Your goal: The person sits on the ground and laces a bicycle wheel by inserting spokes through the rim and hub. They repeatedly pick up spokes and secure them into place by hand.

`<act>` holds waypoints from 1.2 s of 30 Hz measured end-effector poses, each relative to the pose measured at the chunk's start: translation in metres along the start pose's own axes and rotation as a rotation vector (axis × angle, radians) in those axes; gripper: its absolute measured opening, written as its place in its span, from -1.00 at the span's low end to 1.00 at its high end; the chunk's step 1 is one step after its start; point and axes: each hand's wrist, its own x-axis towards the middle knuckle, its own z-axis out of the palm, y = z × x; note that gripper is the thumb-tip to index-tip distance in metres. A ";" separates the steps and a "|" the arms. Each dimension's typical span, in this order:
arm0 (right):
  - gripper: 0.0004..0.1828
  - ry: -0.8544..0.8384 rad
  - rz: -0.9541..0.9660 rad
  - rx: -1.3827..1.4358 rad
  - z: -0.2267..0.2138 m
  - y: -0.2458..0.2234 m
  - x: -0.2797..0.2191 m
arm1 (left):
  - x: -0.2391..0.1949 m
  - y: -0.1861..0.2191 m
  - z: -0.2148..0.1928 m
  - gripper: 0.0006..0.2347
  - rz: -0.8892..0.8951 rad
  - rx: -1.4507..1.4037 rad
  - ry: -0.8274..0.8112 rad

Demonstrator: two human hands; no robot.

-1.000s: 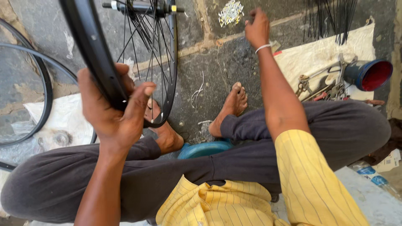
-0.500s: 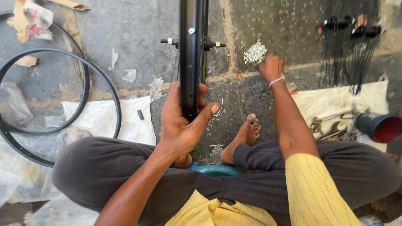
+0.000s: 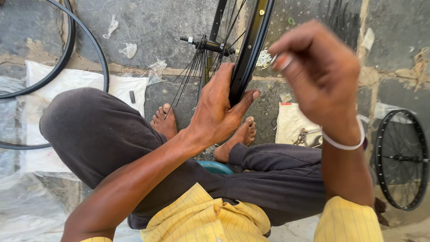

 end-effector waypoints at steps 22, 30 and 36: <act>-0.66 0.068 0.143 -0.086 0.042 -0.030 0.013 | -0.001 0.001 -0.006 -0.68 -0.011 -0.125 0.002; -0.70 -0.273 0.304 1.043 0.125 0.079 -0.004 | -0.024 0.007 -0.052 -0.76 0.061 0.193 0.309; -0.56 -0.234 0.061 1.489 0.181 0.060 0.006 | -0.058 -0.012 -0.079 -0.76 -0.005 0.106 0.426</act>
